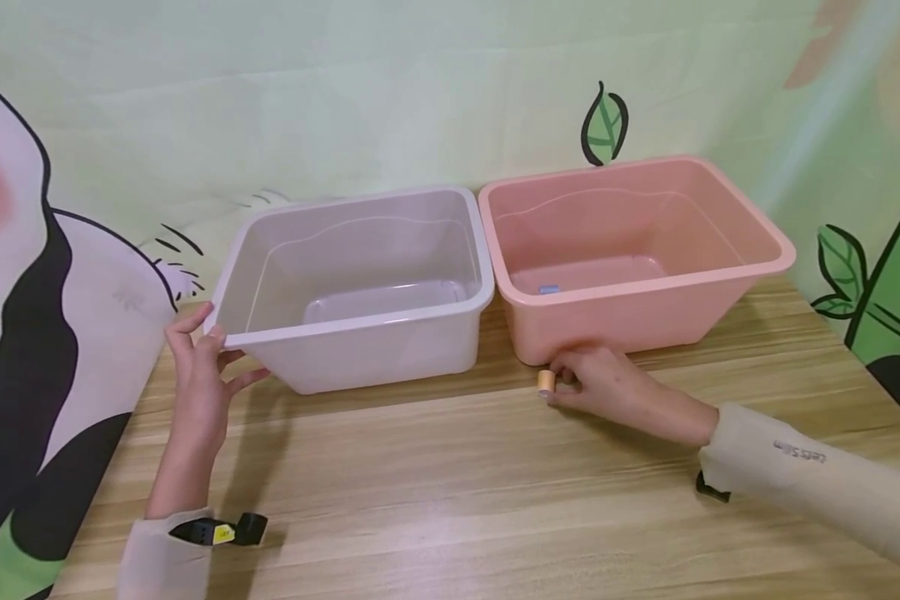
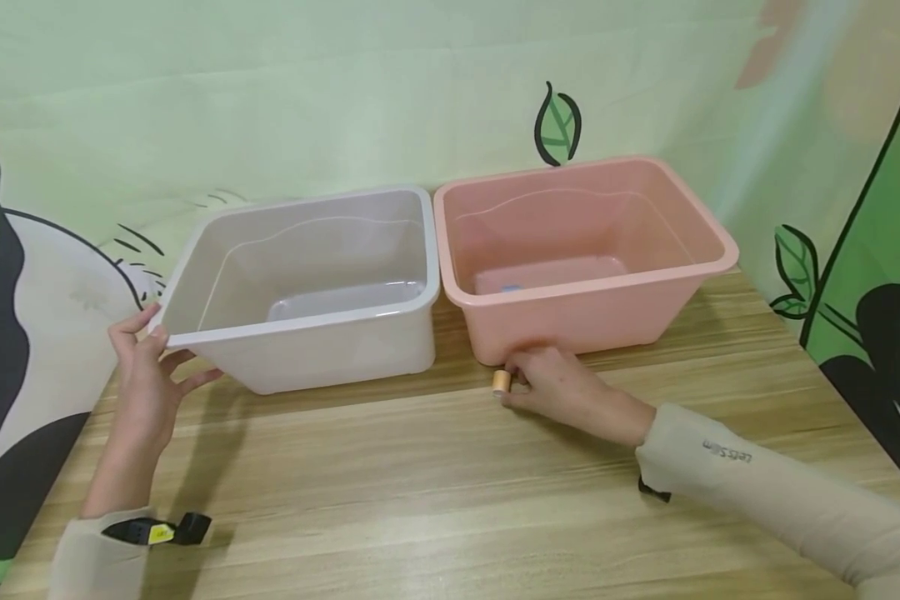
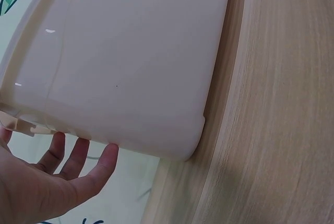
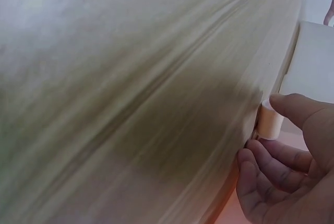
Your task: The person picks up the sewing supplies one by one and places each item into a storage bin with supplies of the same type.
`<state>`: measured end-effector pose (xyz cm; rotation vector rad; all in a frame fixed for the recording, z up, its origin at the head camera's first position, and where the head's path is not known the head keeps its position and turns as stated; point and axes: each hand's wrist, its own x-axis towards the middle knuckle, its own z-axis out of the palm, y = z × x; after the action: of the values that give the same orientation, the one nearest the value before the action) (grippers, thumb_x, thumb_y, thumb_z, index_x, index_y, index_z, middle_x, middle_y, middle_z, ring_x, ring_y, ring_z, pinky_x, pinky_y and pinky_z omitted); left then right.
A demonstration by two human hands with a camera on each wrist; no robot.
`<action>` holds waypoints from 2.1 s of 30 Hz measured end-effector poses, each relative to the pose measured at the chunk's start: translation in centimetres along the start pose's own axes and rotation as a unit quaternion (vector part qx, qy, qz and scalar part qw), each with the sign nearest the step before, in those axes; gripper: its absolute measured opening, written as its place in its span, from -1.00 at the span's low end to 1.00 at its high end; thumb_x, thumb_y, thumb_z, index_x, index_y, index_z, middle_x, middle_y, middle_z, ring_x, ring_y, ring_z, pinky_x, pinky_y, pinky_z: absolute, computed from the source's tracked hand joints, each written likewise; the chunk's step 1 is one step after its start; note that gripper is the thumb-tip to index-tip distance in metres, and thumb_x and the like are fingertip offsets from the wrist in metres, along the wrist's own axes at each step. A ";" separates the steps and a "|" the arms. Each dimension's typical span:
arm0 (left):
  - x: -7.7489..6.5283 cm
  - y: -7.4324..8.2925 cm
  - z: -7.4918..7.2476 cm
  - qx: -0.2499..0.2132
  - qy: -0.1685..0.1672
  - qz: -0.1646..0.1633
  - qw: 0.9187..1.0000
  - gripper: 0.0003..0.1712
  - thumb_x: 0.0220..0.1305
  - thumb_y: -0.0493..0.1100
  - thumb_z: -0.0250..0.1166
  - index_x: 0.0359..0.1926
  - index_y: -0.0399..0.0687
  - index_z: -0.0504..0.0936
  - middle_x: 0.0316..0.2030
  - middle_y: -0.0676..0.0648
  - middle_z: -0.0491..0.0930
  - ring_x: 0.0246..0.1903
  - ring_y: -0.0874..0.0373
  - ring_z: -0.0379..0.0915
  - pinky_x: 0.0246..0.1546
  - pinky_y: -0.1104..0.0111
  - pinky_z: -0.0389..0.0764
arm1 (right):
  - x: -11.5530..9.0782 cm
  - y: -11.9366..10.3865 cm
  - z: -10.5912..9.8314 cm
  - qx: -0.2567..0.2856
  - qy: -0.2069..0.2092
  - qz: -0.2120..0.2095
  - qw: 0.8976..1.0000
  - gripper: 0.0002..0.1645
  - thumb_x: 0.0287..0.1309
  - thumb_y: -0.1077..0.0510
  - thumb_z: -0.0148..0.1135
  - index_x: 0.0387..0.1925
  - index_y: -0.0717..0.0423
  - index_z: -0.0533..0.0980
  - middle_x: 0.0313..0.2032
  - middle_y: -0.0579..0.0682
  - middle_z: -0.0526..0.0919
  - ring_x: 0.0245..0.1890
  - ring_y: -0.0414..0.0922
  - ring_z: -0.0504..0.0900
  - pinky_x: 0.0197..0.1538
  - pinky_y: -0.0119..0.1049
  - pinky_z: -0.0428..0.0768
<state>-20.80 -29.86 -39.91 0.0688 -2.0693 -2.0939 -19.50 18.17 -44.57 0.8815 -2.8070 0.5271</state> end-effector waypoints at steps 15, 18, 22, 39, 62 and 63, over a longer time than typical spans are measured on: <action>-0.1 0.1 0.0 0.004 0.002 -0.001 1.000 -0.46 0.53 0.08 -0.03 0.39 0.24 0.00 0.28 0.01 0.27 0.01 0.07 0.48 -0.24 0.23 0.78 | -0.3 0.0 0.2 0.023 -0.009 0.018 1.000 -0.72 -0.02 0.05 0.58 -0.32 0.03 0.62 -0.38 -0.11 0.67 -0.31 -0.17 0.64 -0.18 -0.24 0.61; -0.1 0.0 0.0 0.007 0.004 -0.002 1.000 -0.46 0.53 0.09 -0.03 0.39 0.25 0.01 0.28 0.01 0.27 0.02 0.07 0.48 -0.24 0.23 0.78 | -0.3 -0.1 0.1 0.030 -0.010 0.017 0.999 -0.69 -0.02 0.04 0.58 -0.30 0.03 0.63 -0.35 -0.10 0.68 -0.28 -0.16 0.64 -0.16 -0.23 0.61; -0.1 0.0 0.0 0.009 0.004 -0.002 1.000 -0.46 0.53 0.10 -0.03 0.39 0.25 0.01 0.29 0.01 0.26 0.02 0.08 0.48 -0.24 0.23 0.78 | -0.3 -0.3 -0.2 0.046 -0.017 0.026 0.998 -0.68 -0.01 0.04 0.57 -0.26 0.04 0.62 -0.30 -0.09 0.69 -0.26 -0.16 0.63 -0.15 -0.24 0.62; -0.1 -0.1 -0.1 -0.006 0.001 0.006 1.000 -0.49 0.53 0.06 -0.04 0.37 0.24 0.02 0.26 0.01 0.28 -0.02 0.10 0.49 -0.26 0.24 0.78 | -0.8 -0.7 -1.0 0.116 -0.006 0.024 0.993 -0.69 0.00 0.19 0.48 -0.25 0.02 0.50 -0.32 -0.14 0.61 -0.27 -0.13 0.66 -0.19 -0.22 0.72; -0.2 -0.2 -0.1 -0.009 0.001 0.008 1.000 -0.49 0.53 0.06 -0.03 0.37 0.24 0.02 0.25 0.01 0.28 -0.01 0.08 0.49 -0.24 0.24 0.78 | -0.7 -1.2 -1.8 0.110 -0.001 0.011 0.994 -0.73 0.08 0.11 0.50 -0.18 0.03 0.64 -0.30 -0.15 0.63 -0.27 -0.20 0.61 -0.19 -0.26 0.71; -0.2 -0.1 -0.1 -0.010 0.001 0.008 1.000 -0.49 0.53 0.05 -0.03 0.37 0.24 0.03 0.24 0.01 0.28 -0.01 0.08 0.49 -0.24 0.24 0.78 | -0.7 -1.2 -1.8 0.111 0.000 0.008 0.994 -0.73 0.08 0.11 0.50 -0.18 0.02 0.64 -0.29 -0.15 0.63 -0.27 -0.21 0.61 -0.20 -0.27 0.71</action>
<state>-20.63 -29.93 -40.07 0.0532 -2.0414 -2.1031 -18.13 18.27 -42.67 0.8986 -2.7947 0.8563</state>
